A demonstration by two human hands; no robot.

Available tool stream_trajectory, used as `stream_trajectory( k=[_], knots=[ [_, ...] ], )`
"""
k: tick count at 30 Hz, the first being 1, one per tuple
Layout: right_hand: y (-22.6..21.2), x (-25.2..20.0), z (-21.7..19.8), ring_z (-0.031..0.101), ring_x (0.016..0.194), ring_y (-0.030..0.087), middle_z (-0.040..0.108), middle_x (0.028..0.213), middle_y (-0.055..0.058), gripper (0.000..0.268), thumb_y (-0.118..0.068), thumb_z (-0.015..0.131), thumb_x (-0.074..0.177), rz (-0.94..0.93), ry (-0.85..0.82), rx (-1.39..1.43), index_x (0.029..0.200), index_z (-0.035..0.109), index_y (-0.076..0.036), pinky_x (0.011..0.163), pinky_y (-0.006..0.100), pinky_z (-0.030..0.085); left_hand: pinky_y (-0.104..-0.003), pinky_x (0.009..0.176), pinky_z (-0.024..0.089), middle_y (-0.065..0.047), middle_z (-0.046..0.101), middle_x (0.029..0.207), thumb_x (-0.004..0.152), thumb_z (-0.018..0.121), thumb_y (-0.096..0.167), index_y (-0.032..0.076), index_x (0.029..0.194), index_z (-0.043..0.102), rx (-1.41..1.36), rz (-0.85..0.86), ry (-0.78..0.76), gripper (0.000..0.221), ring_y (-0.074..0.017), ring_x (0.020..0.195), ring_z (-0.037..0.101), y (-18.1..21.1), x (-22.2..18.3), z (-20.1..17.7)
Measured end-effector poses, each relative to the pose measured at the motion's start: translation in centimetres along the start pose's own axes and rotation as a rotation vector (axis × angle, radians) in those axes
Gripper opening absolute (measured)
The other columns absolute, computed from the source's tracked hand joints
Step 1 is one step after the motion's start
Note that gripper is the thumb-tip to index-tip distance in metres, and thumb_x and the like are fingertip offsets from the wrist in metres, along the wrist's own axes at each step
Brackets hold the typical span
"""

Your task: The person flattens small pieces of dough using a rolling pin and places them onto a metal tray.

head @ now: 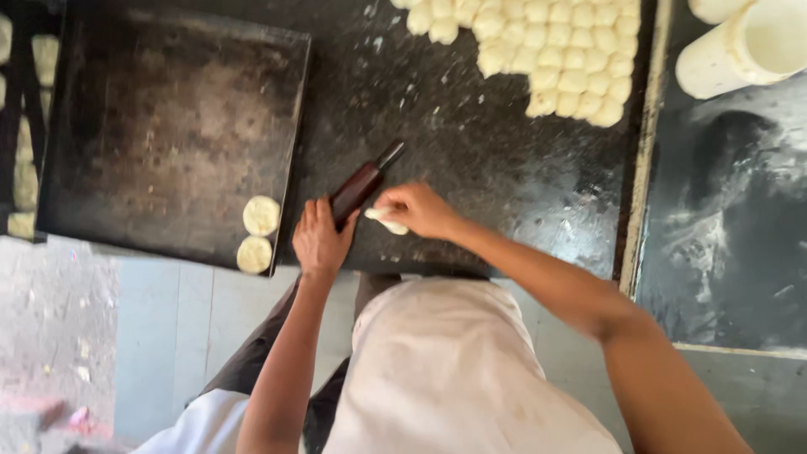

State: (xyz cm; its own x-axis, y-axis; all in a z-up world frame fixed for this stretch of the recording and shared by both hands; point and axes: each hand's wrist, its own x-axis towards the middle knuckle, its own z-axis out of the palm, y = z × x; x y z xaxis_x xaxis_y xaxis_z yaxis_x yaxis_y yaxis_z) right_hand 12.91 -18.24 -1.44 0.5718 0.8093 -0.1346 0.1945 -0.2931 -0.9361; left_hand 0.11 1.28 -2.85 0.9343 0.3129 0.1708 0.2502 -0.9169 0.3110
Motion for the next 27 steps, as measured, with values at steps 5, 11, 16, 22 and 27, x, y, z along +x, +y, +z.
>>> stream_trajectory(
  k=[5, 11, 16, 22, 27],
  knots=[
    [-4.1, 9.9, 4.8, 0.072, 0.089, 0.015, 0.079, 0.1, 0.006, 0.024, -0.024, 0.069, 0.099, -0.113, -0.079, 0.173, 0.115, 0.074, -0.007, 0.083, 0.037, 0.056, -0.048, 0.074, 0.054, -0.016, 0.066, 0.1, 0.083, 0.08, 0.038, 0.004, 0.106, 0.066, -0.1, 0.019, -0.023, 0.043, -0.0362, 0.087, 0.066, -1.4, 0.2, 1.0],
    [-7.8, 15.6, 10.0, 0.072, 0.087, 0.025, 0.077, 0.087, 0.008, 0.023, -0.015, 0.056, 0.095, -0.257, 0.02, -0.741, 0.094, 0.078, -0.01, 0.115, 0.067, 0.01, -0.047, 0.075, 0.056, -0.015, 0.067, 0.097, 0.084, 0.079, 0.038, 0.004, 0.105, 0.066, -0.135, 0.132, -0.156, 0.042, -0.0335, 0.09, 0.067, -3.0, -0.1, 1.0],
    [-8.9, 15.6, 4.6, 0.077, 0.074, 0.018, 0.074, 0.081, 0.009, 0.04, -0.033, 0.054, 0.109, -0.188, 0.499, 0.006, 0.094, 0.071, -0.001, 0.075, 0.036, 0.06, -0.044, 0.071, 0.057, -0.016, 0.063, 0.1, 0.086, 0.078, 0.044, 0.003, 0.117, 0.062, -0.125, 0.193, -0.174, 0.054, -0.0336, 0.086, 0.067, -3.7, 2.1, -0.6],
    [-4.9, 6.1, -0.7, 0.07, 0.067, 0.023, 0.071, 0.076, 0.012, 0.041, -0.029, 0.059, 0.109, -0.01, 0.542, -0.222, 0.084, 0.069, 0.002, 0.064, 0.034, 0.052, -0.044, 0.069, 0.056, -0.014, 0.062, 0.1, 0.088, 0.076, 0.044, 0.003, 0.12, 0.062, -0.153, 0.246, -0.148, 0.054, -0.0327, 0.081, 0.067, -3.2, 2.0, -1.7],
    [-0.9, -1.2, -6.7, 0.069, 0.075, 0.024, 0.072, 0.092, 0.014, 0.013, -0.013, 0.064, 0.101, -0.2, 0.887, -0.372, 0.097, 0.068, -0.002, 0.067, 0.034, 0.053, -0.043, 0.064, 0.056, -0.015, 0.061, 0.099, 0.089, 0.074, 0.045, 0.001, 0.117, 0.062, -0.046, 0.244, -0.081, 0.054, -0.0328, 0.08, 0.068, -2.1, 2.0, -1.3]
  ],
)
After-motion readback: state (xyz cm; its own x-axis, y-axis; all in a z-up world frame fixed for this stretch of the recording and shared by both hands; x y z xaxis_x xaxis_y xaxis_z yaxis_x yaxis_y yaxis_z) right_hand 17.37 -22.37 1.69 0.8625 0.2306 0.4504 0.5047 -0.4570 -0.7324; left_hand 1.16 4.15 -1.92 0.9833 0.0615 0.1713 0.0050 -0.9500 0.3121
